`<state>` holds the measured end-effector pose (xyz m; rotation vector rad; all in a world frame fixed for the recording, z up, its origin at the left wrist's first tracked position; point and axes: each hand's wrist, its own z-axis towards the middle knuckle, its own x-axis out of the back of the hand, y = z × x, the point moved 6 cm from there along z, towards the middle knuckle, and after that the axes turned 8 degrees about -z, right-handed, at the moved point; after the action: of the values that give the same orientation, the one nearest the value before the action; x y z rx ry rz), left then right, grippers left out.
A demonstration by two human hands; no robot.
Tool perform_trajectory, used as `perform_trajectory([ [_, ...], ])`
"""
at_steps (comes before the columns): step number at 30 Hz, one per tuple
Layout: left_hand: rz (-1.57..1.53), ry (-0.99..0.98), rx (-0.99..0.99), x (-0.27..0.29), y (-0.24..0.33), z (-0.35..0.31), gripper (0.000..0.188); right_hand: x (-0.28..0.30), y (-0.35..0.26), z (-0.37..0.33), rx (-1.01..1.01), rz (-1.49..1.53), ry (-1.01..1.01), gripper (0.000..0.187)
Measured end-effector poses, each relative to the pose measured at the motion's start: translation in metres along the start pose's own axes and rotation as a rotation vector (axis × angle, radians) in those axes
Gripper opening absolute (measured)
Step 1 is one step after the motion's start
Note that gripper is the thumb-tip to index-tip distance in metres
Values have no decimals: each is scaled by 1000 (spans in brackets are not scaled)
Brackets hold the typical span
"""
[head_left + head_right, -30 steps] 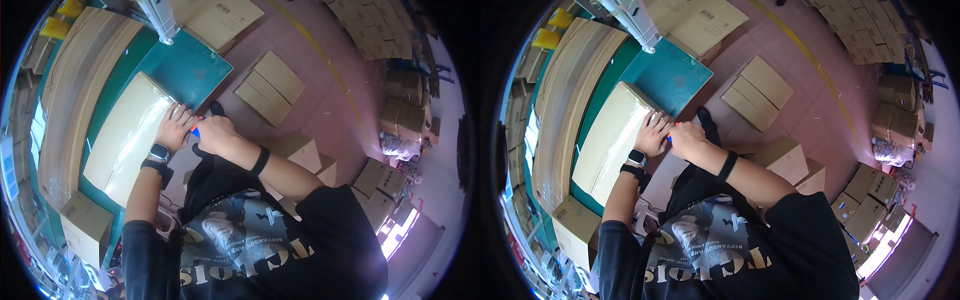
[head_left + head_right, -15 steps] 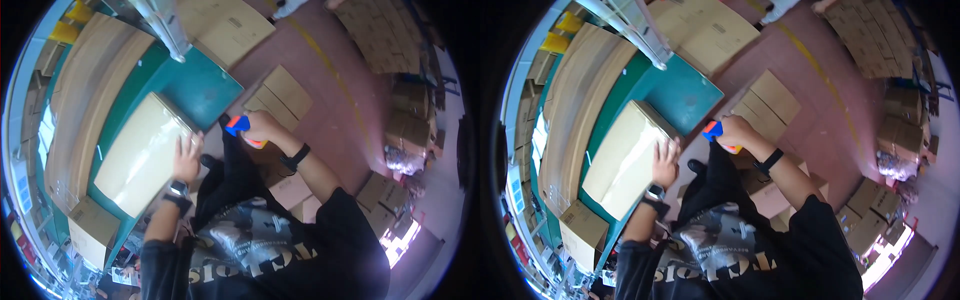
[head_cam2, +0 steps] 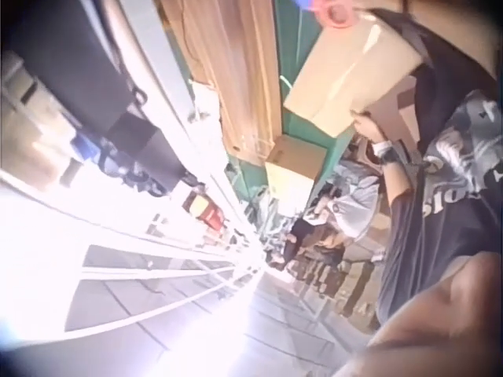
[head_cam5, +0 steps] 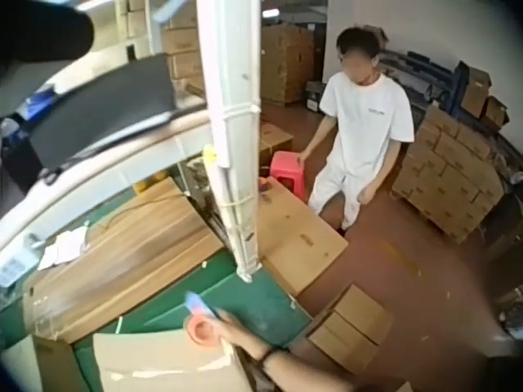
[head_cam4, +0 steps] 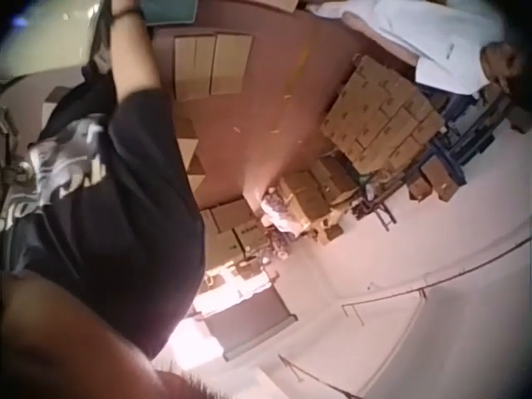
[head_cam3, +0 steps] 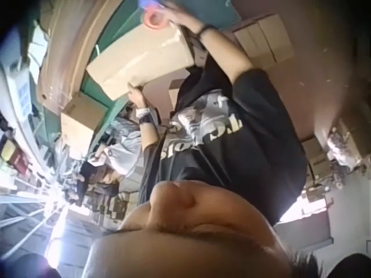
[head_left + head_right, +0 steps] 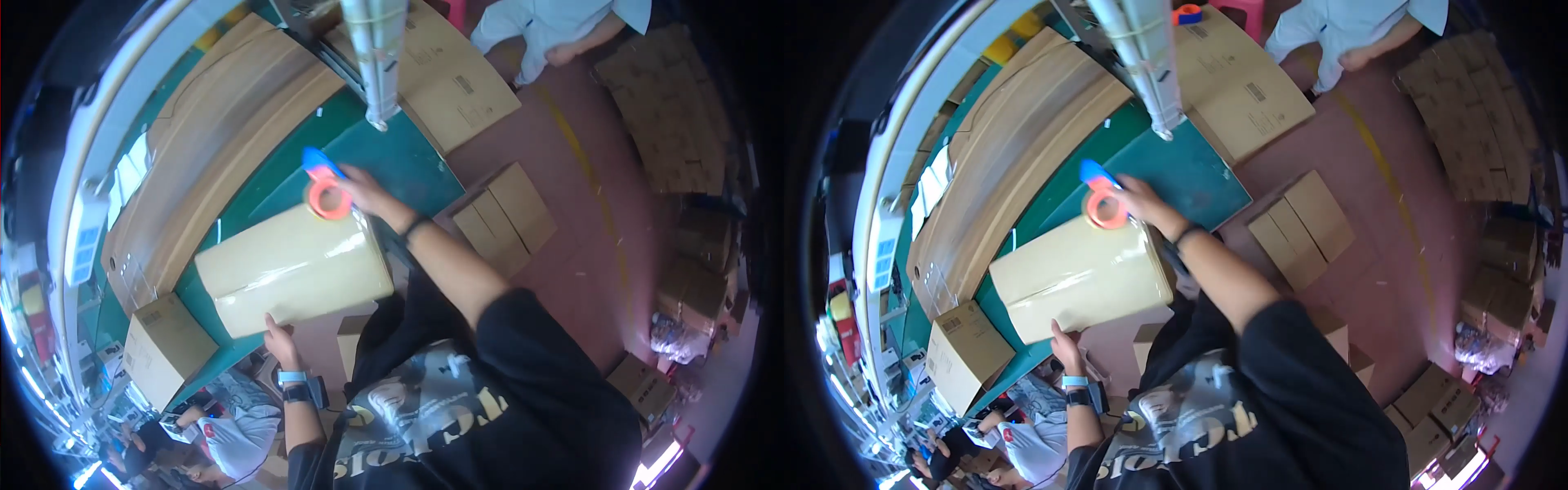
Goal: The person seals a cardboard box with a tape dispenser, fills a new box with smaller white boxes, and then tapes the top and bottom of the box before moving it aside.
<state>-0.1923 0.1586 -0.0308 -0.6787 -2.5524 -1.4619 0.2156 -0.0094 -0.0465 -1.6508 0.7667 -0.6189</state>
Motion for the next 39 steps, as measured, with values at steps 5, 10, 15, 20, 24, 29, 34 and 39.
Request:
perform_trajectory([
  [5, 709, 74, -263, -39, 103, 47, 78, -19, 58, -227, -461, 350, -466, 53],
  [10, 1018, -35, -755, -155, 120, 0, 99, -36, 16, -298, -589, 305, -508, 57],
  [15, 1007, -200, -1005, -219, 95, -83, 100, 67, -73, -190, -135, 90, 58, 63],
  [20, 996, -274, -1007, -223, 94, -96, 101, 87, -124, -11, 15, -671, 6, 53],
  [24, 1028, -280, -976, -225, 93, -89, 100, 44, -104, 56, -227, -1119, -497, 49],
  [29, 1049, -276, -968, -223, 93, -89, 99, 48, -92, 73, -162, -1082, -693, 51],
  [34, 1101, -302, -999, -231, 87, -91, 98, 71, -86, 44, -202, -1005, -554, 49],
  [39, 1054, -297, -1133, -230, 84, -93, 95, 151, -70, -131, -98, -775, -332, 46],
])
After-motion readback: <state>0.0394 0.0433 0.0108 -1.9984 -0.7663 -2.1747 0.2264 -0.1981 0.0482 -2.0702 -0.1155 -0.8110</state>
